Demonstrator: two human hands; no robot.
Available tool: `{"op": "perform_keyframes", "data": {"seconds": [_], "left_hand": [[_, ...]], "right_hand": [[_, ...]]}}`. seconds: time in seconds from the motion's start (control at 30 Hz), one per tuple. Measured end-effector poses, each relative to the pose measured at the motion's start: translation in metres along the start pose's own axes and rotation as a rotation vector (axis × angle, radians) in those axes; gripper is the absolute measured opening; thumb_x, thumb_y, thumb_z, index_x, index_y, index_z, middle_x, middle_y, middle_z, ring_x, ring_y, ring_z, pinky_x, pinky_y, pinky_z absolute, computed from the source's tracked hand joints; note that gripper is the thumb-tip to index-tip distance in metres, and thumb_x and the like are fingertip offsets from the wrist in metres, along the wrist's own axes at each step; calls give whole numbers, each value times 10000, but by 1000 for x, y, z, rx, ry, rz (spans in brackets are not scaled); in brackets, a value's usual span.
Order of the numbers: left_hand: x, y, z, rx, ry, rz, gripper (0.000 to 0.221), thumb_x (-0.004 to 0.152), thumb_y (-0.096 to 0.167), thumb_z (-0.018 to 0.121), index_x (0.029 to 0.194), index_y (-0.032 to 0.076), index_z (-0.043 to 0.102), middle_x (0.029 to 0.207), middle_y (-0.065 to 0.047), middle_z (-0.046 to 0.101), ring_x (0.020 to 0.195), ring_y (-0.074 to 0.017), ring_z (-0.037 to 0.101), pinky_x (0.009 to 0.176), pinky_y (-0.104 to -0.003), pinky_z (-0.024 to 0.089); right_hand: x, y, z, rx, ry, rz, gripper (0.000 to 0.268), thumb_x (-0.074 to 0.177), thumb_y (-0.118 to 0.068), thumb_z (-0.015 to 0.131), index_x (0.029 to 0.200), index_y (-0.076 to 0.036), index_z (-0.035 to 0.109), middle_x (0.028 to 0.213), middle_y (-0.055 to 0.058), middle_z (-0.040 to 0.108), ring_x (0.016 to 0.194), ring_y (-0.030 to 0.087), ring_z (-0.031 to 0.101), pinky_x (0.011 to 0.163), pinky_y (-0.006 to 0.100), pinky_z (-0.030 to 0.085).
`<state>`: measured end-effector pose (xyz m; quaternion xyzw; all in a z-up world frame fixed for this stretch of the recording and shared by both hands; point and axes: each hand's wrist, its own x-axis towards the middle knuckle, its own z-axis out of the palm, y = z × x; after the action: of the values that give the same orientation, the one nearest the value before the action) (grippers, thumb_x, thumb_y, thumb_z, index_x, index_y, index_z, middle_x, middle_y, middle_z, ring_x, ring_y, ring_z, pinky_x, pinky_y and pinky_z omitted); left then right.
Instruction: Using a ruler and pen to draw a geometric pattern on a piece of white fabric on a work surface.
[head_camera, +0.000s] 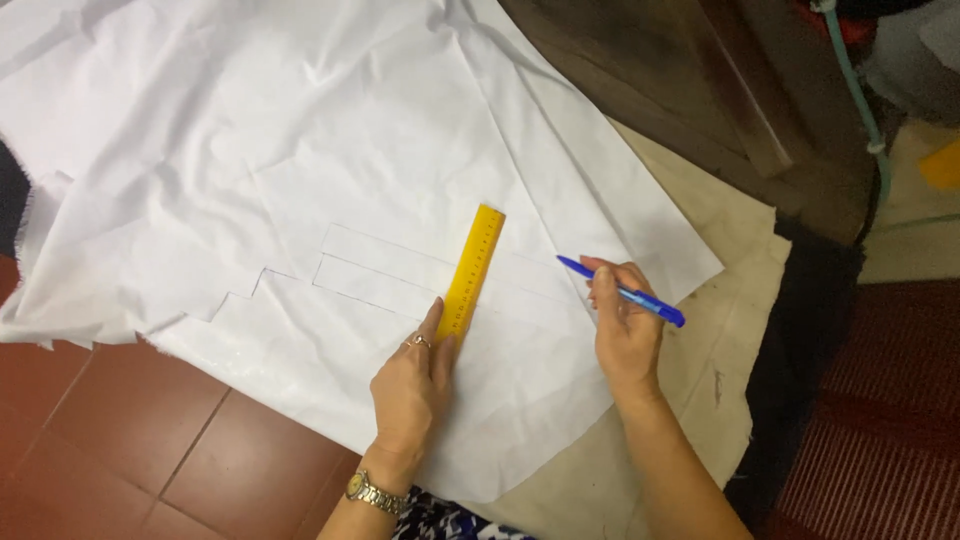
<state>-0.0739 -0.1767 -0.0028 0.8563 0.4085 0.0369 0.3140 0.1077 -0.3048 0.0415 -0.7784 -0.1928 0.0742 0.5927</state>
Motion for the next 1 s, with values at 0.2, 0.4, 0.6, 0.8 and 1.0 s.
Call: {"op": "perform_keyframes", "data": {"seconds": [0.2, 0.4, 0.6, 0.8, 1.0], "left_hand": [[-3, 8, 5, -21, 39, -48, 483, 943, 276, 468, 1425, 253, 450, 844, 44, 631, 716, -169, 611, 480, -379, 464], [-3, 10, 4, -50, 30, -109, 481, 934, 278, 476, 1415, 286, 460, 894, 64, 653, 707, -152, 604, 455, -366, 439], [-2, 7, 5, -47, -9, -105, 481, 937, 294, 468, 1418, 296, 452, 988, 72, 675, 768, -153, 626, 490, -363, 466], [0, 8, 2, -44, -72, -159, 487, 939, 303, 453, 1424, 340, 432, 1025, 77, 673, 799, -158, 626, 523, -362, 476], [2, 14, -5, -72, -108, -204, 491, 930, 319, 436, 1420, 346, 435, 1115, 66, 673, 904, -173, 644, 593, -380, 497]], "right_hand": [[1, 3, 13, 41, -77, -28, 152, 951, -114, 552, 1002, -18, 658, 901, 43, 633, 760, 126, 601, 665, 248, 518], [1, 0, 20, 47, -206, -57, 167, 931, -115, 577, 1028, -6, 659, 898, 87, 654, 736, 167, 639, 701, 269, 600], [3, 1, 24, 23, -283, -89, 214, 951, -148, 537, 1086, -17, 640, 946, 110, 676, 772, 197, 683, 744, 287, 603], [6, -1, 31, 8, -323, -67, 224, 950, -150, 529, 1096, -18, 636, 1001, 110, 678, 881, 208, 699, 759, 305, 635], [6, 0, 32, 8, -351, -60, 213, 949, -146, 528, 1085, -23, 636, 1040, 110, 675, 929, 232, 716, 793, 309, 632]]}}
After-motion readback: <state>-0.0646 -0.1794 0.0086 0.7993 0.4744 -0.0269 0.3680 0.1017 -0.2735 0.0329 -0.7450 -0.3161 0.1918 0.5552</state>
